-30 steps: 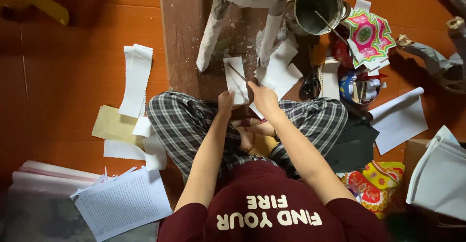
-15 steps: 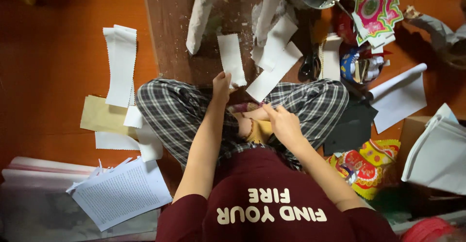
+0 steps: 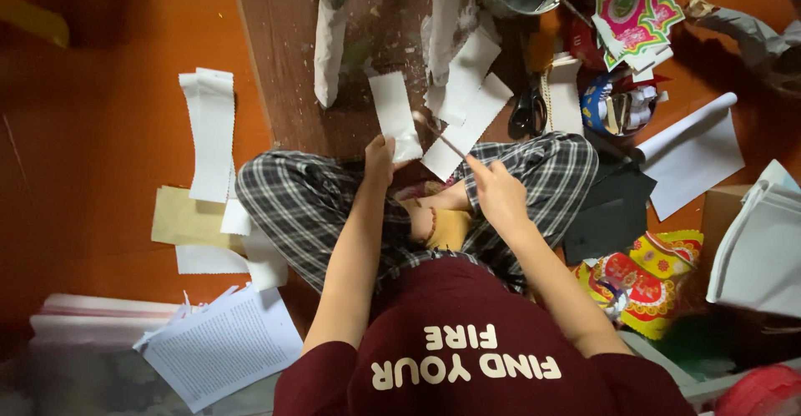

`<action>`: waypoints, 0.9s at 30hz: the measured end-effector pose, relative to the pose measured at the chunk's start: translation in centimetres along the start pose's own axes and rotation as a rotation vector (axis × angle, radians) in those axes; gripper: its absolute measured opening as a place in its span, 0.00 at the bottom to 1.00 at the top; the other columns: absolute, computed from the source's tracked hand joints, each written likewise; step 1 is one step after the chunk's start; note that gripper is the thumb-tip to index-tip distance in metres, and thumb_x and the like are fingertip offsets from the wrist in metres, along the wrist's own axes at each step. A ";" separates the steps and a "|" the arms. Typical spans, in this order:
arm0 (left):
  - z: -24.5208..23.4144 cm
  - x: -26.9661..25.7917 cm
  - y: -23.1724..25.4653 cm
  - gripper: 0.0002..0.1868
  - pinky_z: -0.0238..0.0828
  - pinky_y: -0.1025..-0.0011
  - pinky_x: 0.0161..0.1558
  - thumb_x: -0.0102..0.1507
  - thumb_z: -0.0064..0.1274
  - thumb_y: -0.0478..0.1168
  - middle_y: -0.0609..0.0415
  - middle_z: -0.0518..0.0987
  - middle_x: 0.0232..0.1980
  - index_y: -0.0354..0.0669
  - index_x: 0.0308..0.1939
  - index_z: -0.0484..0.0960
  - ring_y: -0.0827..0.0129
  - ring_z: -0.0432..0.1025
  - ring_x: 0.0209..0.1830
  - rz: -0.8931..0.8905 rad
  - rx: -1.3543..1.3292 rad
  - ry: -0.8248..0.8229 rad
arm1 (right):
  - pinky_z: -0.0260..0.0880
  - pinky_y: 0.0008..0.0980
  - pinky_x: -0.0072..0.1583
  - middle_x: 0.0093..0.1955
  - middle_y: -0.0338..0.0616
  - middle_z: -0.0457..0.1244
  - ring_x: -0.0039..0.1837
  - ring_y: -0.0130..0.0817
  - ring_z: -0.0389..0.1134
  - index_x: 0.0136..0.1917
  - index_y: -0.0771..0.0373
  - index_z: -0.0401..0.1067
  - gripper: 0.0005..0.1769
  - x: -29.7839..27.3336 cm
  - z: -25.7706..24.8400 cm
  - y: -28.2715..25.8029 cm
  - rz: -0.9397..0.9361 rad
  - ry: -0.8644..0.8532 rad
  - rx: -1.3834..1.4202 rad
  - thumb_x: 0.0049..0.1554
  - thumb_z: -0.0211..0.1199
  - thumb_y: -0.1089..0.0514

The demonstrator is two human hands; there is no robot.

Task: Applying paper strips with adhesive to a sculpture frame to build up the surface

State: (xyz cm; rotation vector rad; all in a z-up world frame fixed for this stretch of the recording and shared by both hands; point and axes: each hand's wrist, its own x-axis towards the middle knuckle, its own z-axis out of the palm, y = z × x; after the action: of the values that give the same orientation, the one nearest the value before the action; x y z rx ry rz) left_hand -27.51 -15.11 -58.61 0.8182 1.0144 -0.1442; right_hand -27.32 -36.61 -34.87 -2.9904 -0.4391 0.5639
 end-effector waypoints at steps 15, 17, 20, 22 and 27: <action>-0.9 0.8 0.0 0.31 0.66 0.23 0.51 0.70 0.51 0.38 0.27 0.52 0.75 0.26 0.73 0.59 0.30 0.59 0.71 -0.016 0.143 0.002 | 0.76 0.50 0.45 0.46 0.42 0.58 0.42 0.50 0.72 0.69 0.37 0.71 0.30 7.3 4.5 -1.7 0.025 0.146 0.198 0.59 0.50 0.64; -1.5 2.6 -1.2 0.32 0.65 0.24 0.54 0.70 0.47 0.42 0.31 0.56 0.75 0.28 0.74 0.59 0.39 0.62 0.72 -0.056 -0.040 0.061 | 0.74 0.42 0.47 0.45 0.40 0.59 0.43 0.50 0.71 0.68 0.43 0.73 0.25 5.8 2.7 -0.4 -0.037 0.403 0.325 0.61 0.55 0.61; -1.1 0.7 -0.2 0.34 0.63 0.26 0.56 0.68 0.51 0.44 0.27 0.62 0.73 0.30 0.74 0.60 0.38 0.60 0.72 -0.014 -0.033 -0.019 | 0.72 0.34 0.50 0.46 0.35 0.61 0.46 0.41 0.70 0.69 0.44 0.76 0.24 4.6 1.3 1.8 -0.148 0.662 0.435 0.61 0.60 0.62; -0.9 -0.3 0.8 0.36 0.59 0.30 0.62 0.68 0.48 0.46 0.27 0.61 0.74 0.29 0.75 0.59 0.39 0.58 0.74 0.008 -0.032 -0.044 | 0.72 0.36 0.50 0.45 0.38 0.60 0.46 0.42 0.70 0.69 0.45 0.75 0.24 6.5 -0.4 3.6 -0.075 0.762 0.389 0.61 0.59 0.62; 0.2 -2.9 3.3 0.17 0.59 0.65 0.17 0.58 0.58 0.46 0.49 0.72 0.22 0.35 0.42 0.84 0.63 0.66 0.16 0.254 0.164 -0.046 | 0.73 0.44 0.46 0.43 0.45 0.58 0.44 0.48 0.68 0.67 0.53 0.75 0.24 15.9 -2.5 8.4 0.174 0.879 0.367 0.58 0.57 0.66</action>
State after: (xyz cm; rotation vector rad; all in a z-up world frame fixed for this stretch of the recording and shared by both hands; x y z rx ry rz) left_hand -27.44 -13.61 -54.45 1.0818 0.8546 -0.0289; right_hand -10.00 -40.05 -39.01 -2.5751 0.0041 -0.6016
